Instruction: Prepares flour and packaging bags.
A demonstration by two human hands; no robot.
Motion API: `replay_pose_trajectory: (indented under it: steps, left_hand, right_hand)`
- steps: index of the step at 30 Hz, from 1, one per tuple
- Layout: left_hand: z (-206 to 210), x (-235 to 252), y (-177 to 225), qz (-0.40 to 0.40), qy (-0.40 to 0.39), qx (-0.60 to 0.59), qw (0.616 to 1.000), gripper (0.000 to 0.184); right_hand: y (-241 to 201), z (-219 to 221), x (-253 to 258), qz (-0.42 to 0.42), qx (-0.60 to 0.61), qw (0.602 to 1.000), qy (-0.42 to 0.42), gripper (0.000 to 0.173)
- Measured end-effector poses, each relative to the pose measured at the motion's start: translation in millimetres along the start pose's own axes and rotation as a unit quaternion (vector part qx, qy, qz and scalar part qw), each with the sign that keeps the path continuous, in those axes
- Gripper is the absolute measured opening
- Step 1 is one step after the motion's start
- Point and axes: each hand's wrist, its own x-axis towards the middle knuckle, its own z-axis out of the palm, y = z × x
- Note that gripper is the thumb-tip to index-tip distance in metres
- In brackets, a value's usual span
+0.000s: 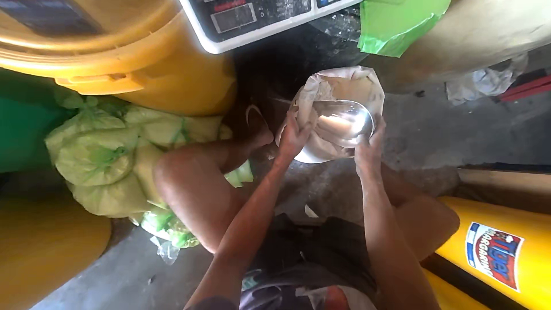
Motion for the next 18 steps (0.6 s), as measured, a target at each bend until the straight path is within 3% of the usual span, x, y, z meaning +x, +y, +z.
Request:
replay_pose_trajectory:
  steps: [3, 6, 8, 12, 15, 18]
  left_hand:
    - [1.3, 3.3, -1.3, 0.000, -0.004, -0.015, 1.000, 0.067]
    - [1.5, 4.4, -1.8, -0.008, -0.014, -0.026, 1.000, 0.068]
    - [1.4, 3.8, -1.5, -0.008, -0.017, -0.023, 1.000, 0.067]
    - [-1.4, 2.7, -2.2, -0.005, -0.016, -0.015, 1.000, 0.067]
    - [0.1, 4.5, -4.3, 0.001, -0.018, 0.002, 1.000, 0.068]
    - [1.0, 6.6, -6.8, 0.004, -0.018, 0.013, 1.000, 0.069]
  right_hand:
    - [-5.2, -13.9, -2.2, -0.099, -0.118, 0.988, 0.027, 0.070]
    - [-12.0, -22.7, -2.9, -0.138, -0.204, 0.969, 0.006, 0.068]
    - [-10.6, -32.0, -1.3, -0.124, -0.196, 0.973, 0.011, 0.070]
    - [-0.4, -56.1, 5.8, -0.051, -0.040, 0.998, -0.005, 0.068]
    - [6.0, -65.9, 11.9, -0.022, -0.111, 0.992, -0.052, 0.062]
    - [10.0, -65.2, 26.5, -0.071, -0.205, 0.976, -0.013, 0.064]
